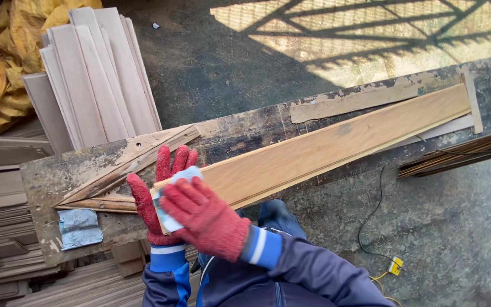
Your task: Sanding a long piece of wood using an orbital sander and manual sanding with sandpaper and cloth.
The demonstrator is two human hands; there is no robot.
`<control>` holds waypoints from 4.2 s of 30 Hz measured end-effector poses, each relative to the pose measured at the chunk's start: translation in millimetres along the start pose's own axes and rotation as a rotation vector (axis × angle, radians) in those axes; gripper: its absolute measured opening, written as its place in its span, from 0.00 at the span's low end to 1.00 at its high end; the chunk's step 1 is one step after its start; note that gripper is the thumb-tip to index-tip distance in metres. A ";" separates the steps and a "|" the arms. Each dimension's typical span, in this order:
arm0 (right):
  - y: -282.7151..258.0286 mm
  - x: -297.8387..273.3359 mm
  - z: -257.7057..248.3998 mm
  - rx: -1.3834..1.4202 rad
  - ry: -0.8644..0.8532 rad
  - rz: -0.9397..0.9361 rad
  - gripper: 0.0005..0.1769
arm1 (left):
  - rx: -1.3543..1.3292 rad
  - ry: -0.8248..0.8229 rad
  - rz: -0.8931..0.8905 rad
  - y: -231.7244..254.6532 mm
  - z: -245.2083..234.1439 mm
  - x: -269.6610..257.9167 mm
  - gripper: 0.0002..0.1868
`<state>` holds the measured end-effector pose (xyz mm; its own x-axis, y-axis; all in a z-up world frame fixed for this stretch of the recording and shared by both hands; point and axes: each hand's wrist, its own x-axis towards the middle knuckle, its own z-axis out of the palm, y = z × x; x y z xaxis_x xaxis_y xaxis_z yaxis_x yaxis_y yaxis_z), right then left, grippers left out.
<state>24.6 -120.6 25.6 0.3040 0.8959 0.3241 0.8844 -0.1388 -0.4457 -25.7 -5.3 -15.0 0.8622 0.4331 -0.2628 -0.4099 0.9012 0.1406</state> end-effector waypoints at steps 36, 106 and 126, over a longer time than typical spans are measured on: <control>-6.4 -11.0 -19.3 0.125 -0.230 -0.057 0.40 | 0.003 0.037 -0.006 -2.8 -6.3 -4.9 0.41; 151.0 -107.8 -124.3 0.091 0.235 0.254 0.35 | 0.781 0.521 0.550 -46.8 -31.8 -31.2 0.66; 300.3 -241.6 -208.2 -0.239 0.308 0.288 0.22 | 0.573 0.851 0.881 -108.3 28.5 -88.1 0.28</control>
<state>290.6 -466.6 -12.8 0.6072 0.6453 0.4636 0.7946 -0.4880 -0.3612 -48.7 -141.4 20.1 -0.1565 0.9216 -0.3552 -0.3651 0.2801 0.8878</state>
